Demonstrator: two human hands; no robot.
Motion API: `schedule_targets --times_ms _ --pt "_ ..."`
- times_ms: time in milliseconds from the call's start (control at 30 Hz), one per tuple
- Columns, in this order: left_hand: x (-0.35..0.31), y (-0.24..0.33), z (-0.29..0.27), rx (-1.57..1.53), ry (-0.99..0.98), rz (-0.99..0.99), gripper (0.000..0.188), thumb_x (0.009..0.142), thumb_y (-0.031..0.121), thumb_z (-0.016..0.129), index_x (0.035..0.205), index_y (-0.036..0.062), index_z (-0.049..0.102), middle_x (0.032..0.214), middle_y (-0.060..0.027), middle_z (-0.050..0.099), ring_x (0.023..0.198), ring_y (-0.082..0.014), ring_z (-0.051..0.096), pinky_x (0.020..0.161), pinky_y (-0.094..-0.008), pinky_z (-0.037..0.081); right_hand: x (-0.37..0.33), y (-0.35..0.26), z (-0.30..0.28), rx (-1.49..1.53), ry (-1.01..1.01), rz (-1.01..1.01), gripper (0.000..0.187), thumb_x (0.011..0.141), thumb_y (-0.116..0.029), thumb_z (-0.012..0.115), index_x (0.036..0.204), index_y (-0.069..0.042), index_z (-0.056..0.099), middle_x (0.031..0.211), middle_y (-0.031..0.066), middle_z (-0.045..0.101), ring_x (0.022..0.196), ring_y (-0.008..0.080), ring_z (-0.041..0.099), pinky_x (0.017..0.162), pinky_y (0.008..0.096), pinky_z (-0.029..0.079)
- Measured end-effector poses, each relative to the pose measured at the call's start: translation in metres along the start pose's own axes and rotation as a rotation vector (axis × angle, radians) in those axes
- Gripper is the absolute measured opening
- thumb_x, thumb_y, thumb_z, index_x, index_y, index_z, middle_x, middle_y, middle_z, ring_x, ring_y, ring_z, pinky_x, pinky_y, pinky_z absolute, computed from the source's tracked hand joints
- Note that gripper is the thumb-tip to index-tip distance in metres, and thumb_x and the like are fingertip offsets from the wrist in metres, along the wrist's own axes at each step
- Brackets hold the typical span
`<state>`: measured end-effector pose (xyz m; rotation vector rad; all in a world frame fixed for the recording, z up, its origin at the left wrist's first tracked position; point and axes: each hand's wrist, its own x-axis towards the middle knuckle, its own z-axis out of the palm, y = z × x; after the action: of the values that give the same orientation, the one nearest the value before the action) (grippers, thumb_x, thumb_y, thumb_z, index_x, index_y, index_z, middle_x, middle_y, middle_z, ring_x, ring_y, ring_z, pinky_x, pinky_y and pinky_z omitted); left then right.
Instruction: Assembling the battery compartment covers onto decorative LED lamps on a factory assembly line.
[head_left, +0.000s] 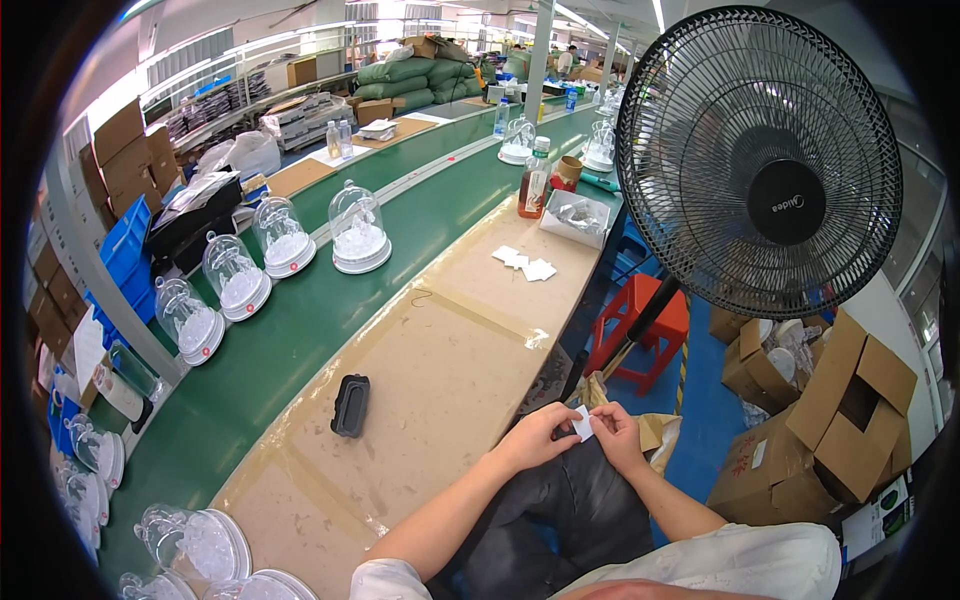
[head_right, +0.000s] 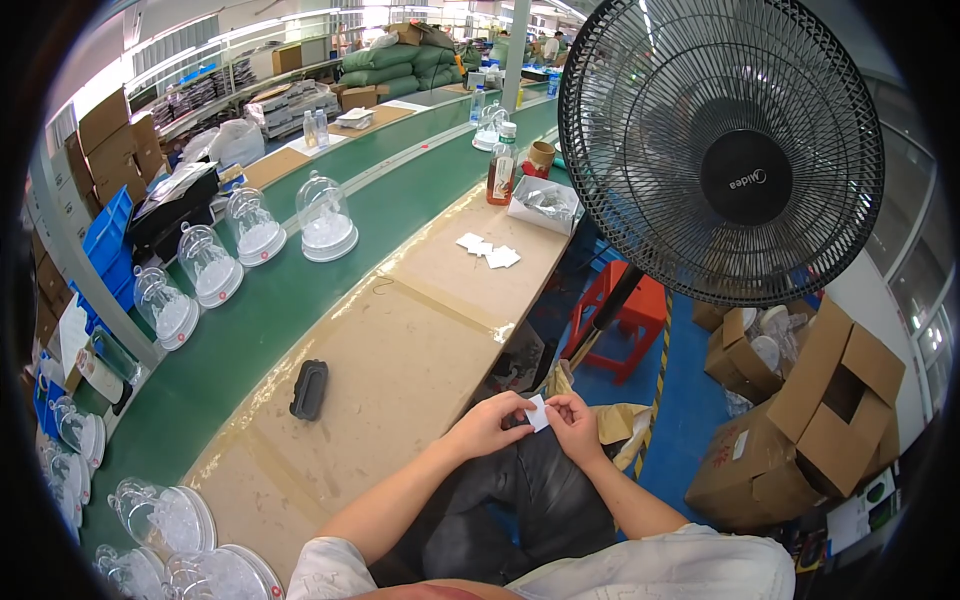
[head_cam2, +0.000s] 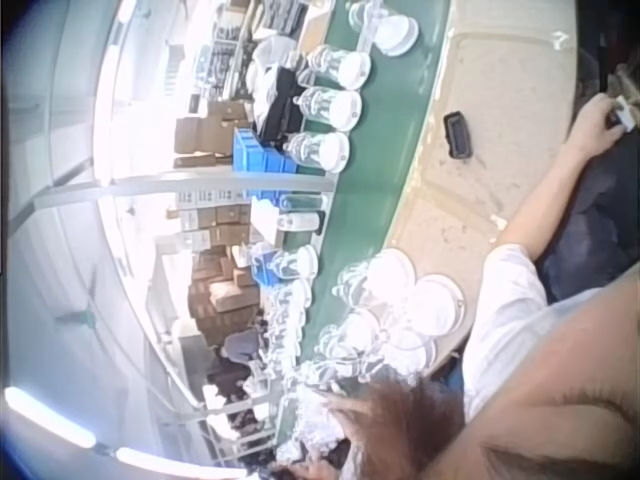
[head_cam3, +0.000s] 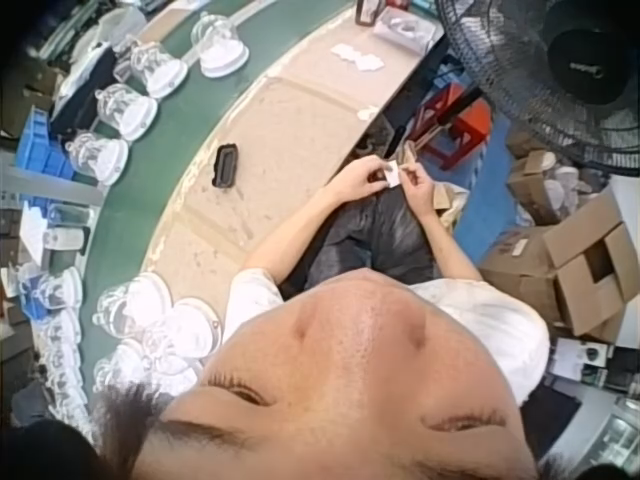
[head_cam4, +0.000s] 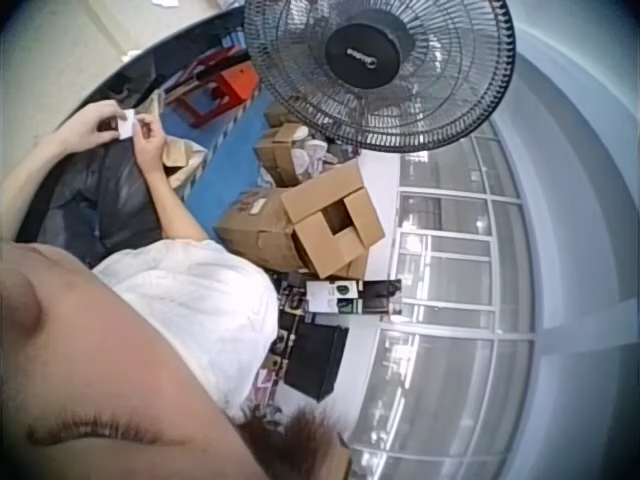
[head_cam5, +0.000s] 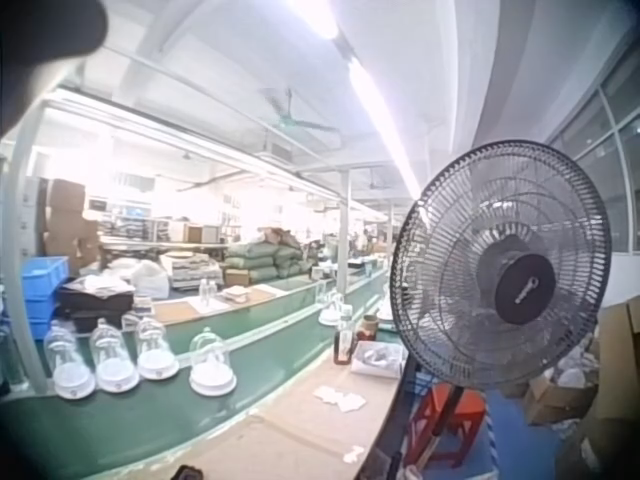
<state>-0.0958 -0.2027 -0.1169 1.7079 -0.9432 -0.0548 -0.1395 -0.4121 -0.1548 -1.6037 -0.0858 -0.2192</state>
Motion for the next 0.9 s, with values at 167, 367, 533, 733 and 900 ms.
schedule_targets --times_ms 167,367,533,733,900 --pt "0.000 0.000 0.000 -0.010 0.005 0.004 0.029 0.081 0.010 0.072 0.108 0.0056 0.062 0.087 -0.0078 0.057 0.072 -0.0181 0.058 0.065 -0.0290 0.050 0.001 0.005 -0.002 0.016 0.000 0.011 0.011 0.090 0.001 0.062 0.099 -0.003 0.059 0.087 -0.0041 0.052 0.076 0.0008 0.051 0.069 0.0142 0.042" --pt "-0.001 -0.003 0.001 -0.040 0.007 -0.052 0.023 0.081 0.004 0.065 0.104 0.0038 0.062 0.089 -0.0084 0.058 0.073 -0.0180 0.059 0.066 -0.0289 0.050 0.000 -0.003 0.004 0.046 0.010 0.017 0.014 0.088 0.002 0.063 0.101 -0.002 0.059 0.089 -0.0037 0.050 0.076 0.0008 0.049 0.068 0.0136 0.041" --pt "0.000 -0.002 0.001 -0.071 0.024 -0.062 0.021 0.081 0.000 0.061 0.101 0.0031 0.062 0.090 -0.0092 0.059 0.076 -0.0177 0.061 0.067 -0.0285 0.050 0.001 -0.002 0.002 -0.104 0.023 -0.077 0.011 0.087 0.000 0.066 0.097 -0.002 0.062 0.088 -0.0039 0.049 0.070 0.0010 0.044 0.062 0.0145 0.036" --pt "-0.001 0.005 -0.001 -0.069 0.023 -0.031 0.020 0.080 0.000 0.059 0.100 0.0012 0.061 0.089 -0.0114 0.059 0.078 -0.0210 0.063 0.069 -0.0309 0.051 0.000 -0.007 0.000 -0.167 0.028 -0.047 0.009 0.089 0.000 0.063 0.093 -0.005 0.057 0.082 -0.0063 0.047 0.071 -0.0001 0.045 0.064 0.0153 0.036" --pt "-0.001 0.015 0.002 -0.133 -0.008 -0.096 0.030 0.081 0.000 0.057 0.111 -0.0002 0.056 0.093 -0.0142 0.063 0.083 -0.0252 0.065 0.074 -0.0333 0.052 -0.004 0.003 0.005 -0.059 0.180 -0.012 0.006 0.094 -0.005 0.058 0.098 -0.005 0.054 0.083 -0.0032 0.057 0.074 0.0020 0.052 0.067 0.0178 0.043"
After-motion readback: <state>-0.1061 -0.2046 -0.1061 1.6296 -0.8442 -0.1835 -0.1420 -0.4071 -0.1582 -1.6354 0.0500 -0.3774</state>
